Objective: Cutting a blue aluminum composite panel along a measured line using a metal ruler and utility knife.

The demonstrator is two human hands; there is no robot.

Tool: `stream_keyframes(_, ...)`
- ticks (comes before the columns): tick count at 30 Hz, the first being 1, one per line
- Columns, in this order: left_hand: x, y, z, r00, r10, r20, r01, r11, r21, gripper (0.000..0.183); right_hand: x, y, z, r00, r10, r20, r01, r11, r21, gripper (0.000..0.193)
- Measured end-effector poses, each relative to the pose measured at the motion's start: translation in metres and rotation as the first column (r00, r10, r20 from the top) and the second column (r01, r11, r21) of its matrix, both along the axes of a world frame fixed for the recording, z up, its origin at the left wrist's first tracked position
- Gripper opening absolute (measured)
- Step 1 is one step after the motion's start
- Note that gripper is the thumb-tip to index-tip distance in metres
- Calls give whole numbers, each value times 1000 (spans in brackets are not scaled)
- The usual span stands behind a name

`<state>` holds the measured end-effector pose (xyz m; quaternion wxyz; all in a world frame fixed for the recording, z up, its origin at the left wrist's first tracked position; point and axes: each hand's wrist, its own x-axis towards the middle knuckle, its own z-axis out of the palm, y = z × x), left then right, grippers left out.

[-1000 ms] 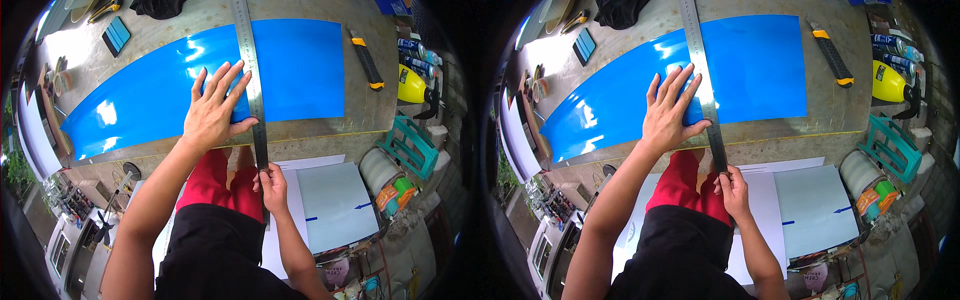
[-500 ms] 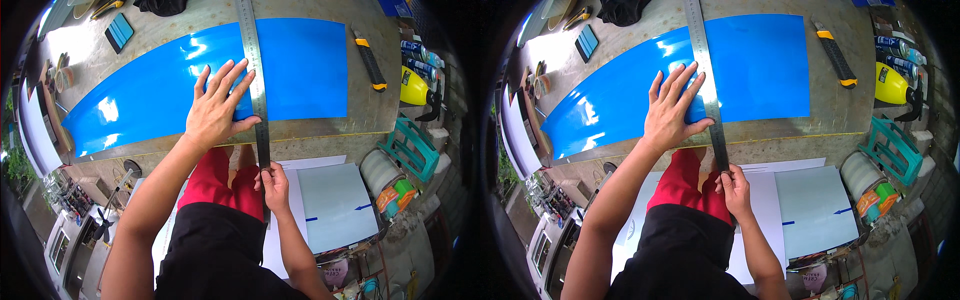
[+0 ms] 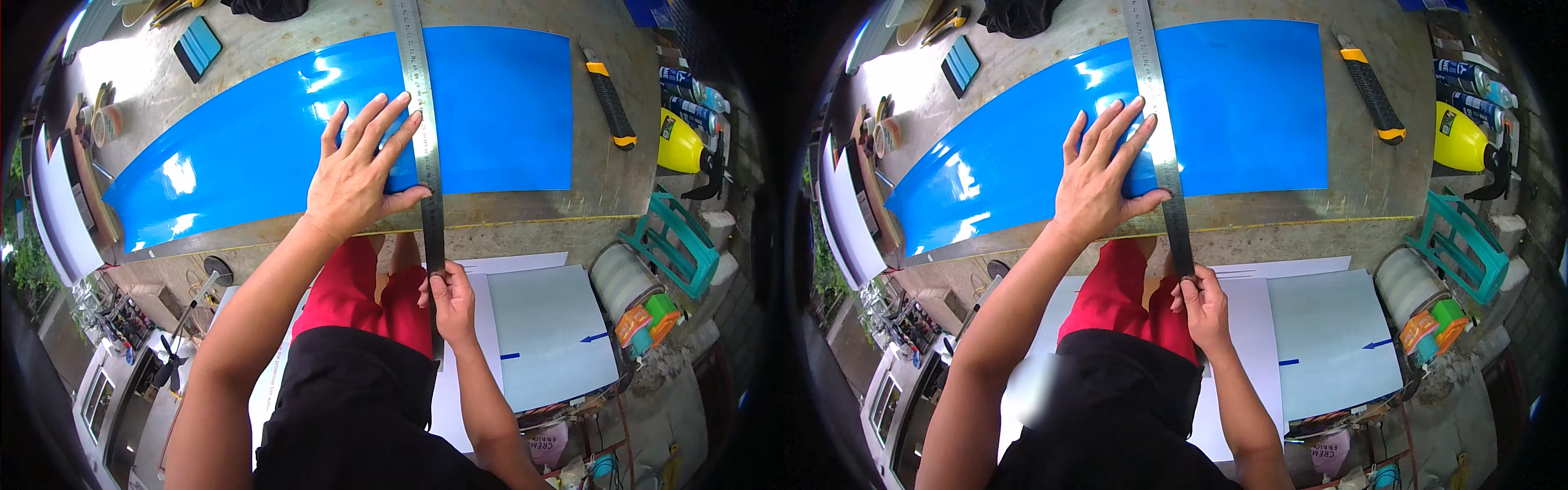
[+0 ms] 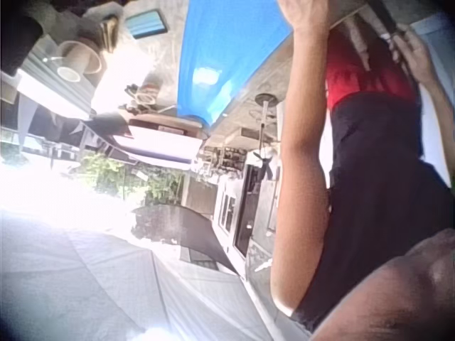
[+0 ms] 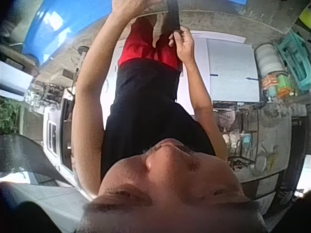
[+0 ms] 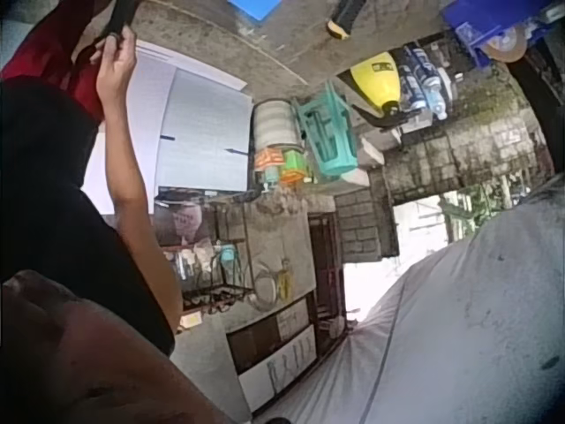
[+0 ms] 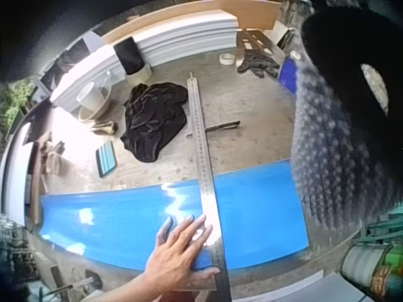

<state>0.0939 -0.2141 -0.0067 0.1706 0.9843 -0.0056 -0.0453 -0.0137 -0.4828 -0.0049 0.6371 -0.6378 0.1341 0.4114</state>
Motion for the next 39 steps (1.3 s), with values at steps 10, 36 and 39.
stream_keyframes(10, 0, 0, -2, 1000, 6, 20, -6, 1000, 0, 97, 3, 1, 1, 1000, 5, 11, -5, 1000, 8, 27)
stream_keyframes(36, 0, -1, -1, 1000, 3, 21, -3, 1000, 3, 97, 5, 1, -1, 999, -32, -12, 32, 999, 17, 32)
stream_keyframes(39, 1, -1, 0, 1000, 2, 18, -2, 1000, -4, 96, 22, 3, 5, 918, 114, 381, -16, 968, -251, 27)
